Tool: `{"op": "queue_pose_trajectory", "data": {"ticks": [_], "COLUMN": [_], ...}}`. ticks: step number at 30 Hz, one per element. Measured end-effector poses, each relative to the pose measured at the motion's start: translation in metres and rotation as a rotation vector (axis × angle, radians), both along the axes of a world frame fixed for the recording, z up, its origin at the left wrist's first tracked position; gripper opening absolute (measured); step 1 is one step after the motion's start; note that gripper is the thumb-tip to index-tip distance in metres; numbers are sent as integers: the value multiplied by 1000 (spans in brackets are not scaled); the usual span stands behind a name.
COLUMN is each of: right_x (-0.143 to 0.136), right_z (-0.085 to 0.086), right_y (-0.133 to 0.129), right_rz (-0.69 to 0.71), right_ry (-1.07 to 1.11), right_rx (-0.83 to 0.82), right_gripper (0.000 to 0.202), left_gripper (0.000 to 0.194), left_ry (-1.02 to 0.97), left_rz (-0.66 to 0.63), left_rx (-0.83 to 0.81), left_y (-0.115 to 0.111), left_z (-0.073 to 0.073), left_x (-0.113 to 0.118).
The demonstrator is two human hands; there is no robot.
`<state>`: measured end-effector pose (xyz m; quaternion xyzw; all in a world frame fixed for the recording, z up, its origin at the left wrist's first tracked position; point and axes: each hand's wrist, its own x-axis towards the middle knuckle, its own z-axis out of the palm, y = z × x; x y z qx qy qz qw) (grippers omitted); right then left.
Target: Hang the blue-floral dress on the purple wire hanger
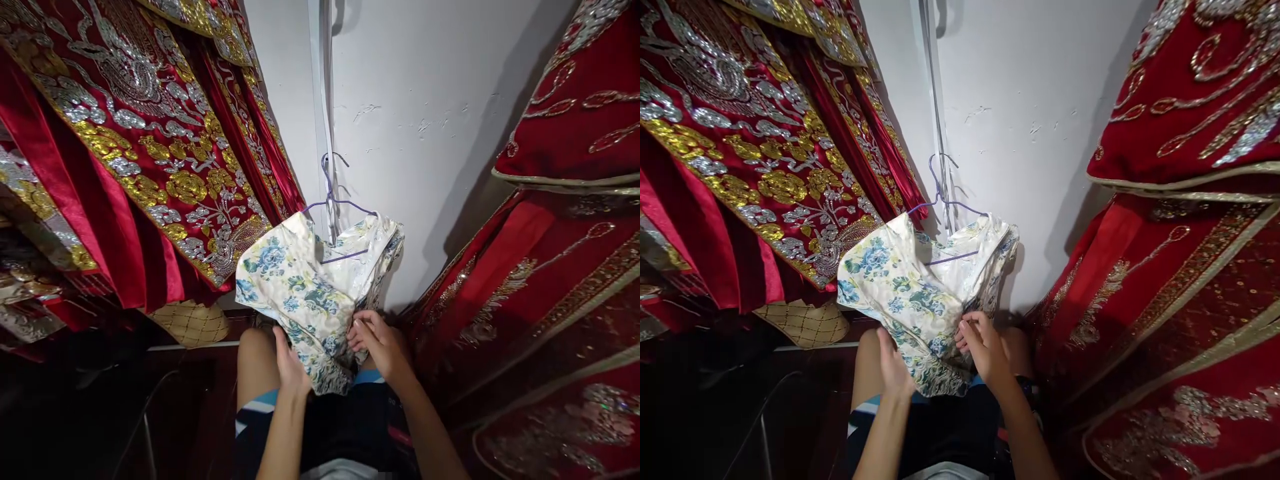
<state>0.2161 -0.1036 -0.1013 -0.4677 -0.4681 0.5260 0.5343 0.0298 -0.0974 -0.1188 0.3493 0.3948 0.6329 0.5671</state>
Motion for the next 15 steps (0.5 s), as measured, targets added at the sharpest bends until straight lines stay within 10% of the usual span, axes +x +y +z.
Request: {"op": "queue_pose_trajectory", "data": {"ticks": [8,15], "right_x": [-33,-29], "right_z": [-10,0], "right_y": [16,15], "right_rz": [-12,-15], "right_ry": [111,30], "right_rx": [51,64], "right_gripper": [40,31], "left_gripper": [52,56], "left_ry": [156,239], "left_rz": [30,98], "left_rx": [-35,-17], "left_y": [-10,-9], "left_z": [25,14], "left_x": [4,7]}}
